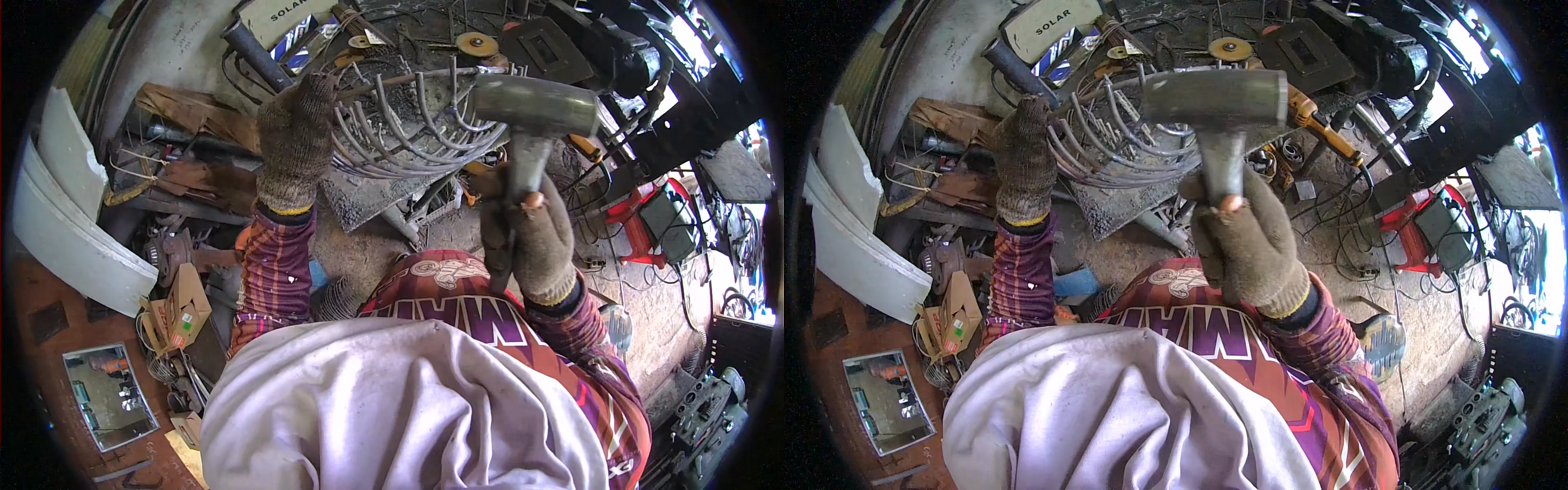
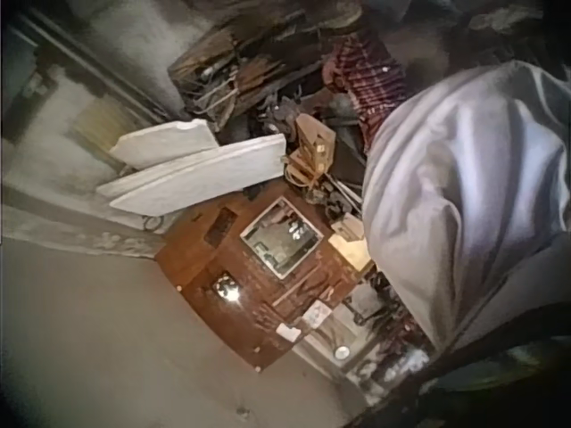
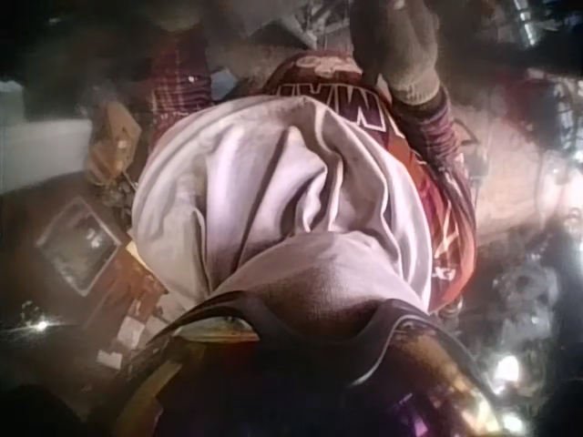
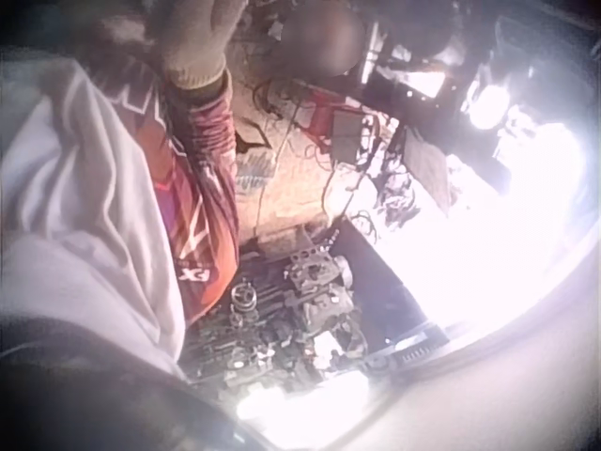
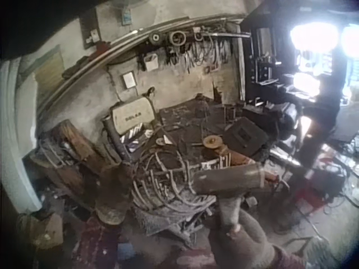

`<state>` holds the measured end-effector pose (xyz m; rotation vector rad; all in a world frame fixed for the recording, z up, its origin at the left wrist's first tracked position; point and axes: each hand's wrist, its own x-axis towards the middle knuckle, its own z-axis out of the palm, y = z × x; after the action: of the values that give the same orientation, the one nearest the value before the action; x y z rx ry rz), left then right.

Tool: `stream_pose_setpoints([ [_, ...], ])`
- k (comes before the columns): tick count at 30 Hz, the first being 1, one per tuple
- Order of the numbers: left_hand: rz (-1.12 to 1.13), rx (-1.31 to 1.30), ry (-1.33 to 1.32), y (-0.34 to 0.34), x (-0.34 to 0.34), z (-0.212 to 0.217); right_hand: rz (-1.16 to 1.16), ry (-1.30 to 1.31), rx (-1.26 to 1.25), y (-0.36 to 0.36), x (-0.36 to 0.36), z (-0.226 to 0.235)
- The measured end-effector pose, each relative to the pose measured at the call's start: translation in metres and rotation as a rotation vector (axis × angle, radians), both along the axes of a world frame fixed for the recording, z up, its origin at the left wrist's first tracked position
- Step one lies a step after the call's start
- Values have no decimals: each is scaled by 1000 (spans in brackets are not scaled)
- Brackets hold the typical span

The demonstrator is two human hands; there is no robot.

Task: The person constructs a metal spherical cage by welding metal rods together, using a hammer to shape the structure, and then grinding the joints with an angle grinder.

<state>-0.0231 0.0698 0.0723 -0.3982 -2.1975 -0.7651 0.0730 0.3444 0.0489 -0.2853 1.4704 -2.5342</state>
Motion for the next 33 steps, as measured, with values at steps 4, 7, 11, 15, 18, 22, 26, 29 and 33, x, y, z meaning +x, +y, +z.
stream_pose_setpoints([
  [4,-15,69,-132,2,-3,-2,136,-34,127,3,-7,-5],
  [7,37,70,-163,7,2,4,-74,-20,-38,9,-2,9],
  [11,30,87,-214,10,-4,3,-178,335,-350,10,-11,1],
  [15,-84,19,-92,-3,-8,-9,219,105,174,16,-14,2],
  [18,-32,-246,187,-12,-22,-13,57,78,-125,24,-15,9],
  [22,-5,106,-254,-10,-21,-10,-160,-23,0,8,-10,2],
  [26,12,-569,412,-24,-30,-21,57,-30,-20,3,-15,3],
  [29,-71,-490,277,-17,-29,-20,100,-58,125,0,-19,2],
  [33,-105,-204,139,-8,-23,-13,2,-46,-70,4,-15,4],
])
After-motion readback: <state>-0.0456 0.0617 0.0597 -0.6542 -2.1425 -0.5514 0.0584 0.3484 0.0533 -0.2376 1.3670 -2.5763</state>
